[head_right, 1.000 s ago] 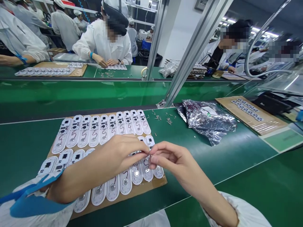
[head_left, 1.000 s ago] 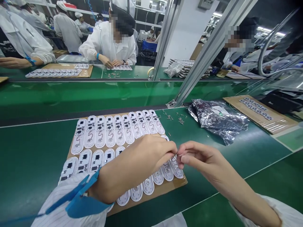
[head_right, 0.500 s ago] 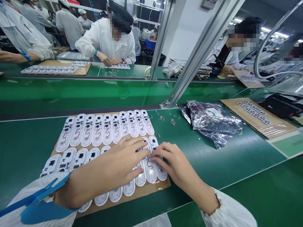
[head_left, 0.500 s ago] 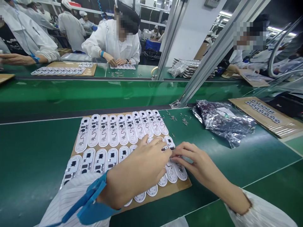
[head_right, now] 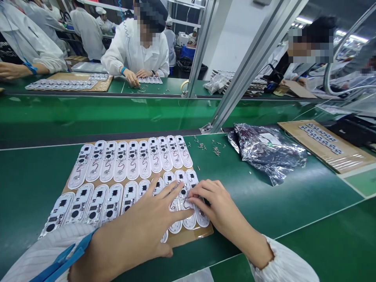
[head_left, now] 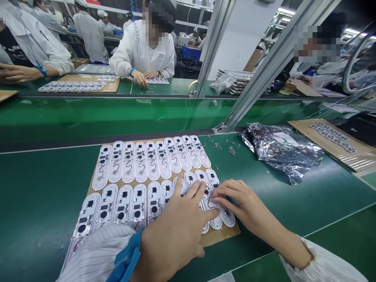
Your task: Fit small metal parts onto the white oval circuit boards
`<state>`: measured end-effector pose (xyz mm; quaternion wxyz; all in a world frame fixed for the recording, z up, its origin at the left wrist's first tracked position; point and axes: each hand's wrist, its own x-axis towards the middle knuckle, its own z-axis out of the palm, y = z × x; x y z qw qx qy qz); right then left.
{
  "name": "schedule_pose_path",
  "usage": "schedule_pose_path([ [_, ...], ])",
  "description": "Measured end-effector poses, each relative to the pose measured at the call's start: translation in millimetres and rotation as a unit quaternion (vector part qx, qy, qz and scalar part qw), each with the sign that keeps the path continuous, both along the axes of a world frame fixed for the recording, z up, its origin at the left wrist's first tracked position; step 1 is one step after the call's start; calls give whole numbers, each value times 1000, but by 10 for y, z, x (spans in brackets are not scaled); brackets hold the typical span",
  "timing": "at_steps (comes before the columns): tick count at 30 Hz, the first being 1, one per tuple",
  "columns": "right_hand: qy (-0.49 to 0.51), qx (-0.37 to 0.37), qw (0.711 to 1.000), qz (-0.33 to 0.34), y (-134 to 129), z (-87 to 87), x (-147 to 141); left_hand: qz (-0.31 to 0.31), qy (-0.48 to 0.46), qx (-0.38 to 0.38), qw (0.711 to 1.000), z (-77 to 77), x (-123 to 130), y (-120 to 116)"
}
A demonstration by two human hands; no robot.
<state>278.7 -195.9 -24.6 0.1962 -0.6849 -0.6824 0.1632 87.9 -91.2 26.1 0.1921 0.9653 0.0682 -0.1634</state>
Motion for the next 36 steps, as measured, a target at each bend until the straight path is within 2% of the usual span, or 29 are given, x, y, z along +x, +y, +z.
schedule_pose_path([
  [9,52,-32,998,-27,-14,-18,1,-12,46,15,999,142,23,-15],
  [20,-4,-83,997,1,56,47,-17,-2,28,24,999,82,22,-33],
  [30,-55,-50,996,48,106,43,-21,15,-3,3,1000,7,-8,-40],
  [36,-59,-69,995,44,116,73,-32,19,6,-4,1000,2,7,-42],
])
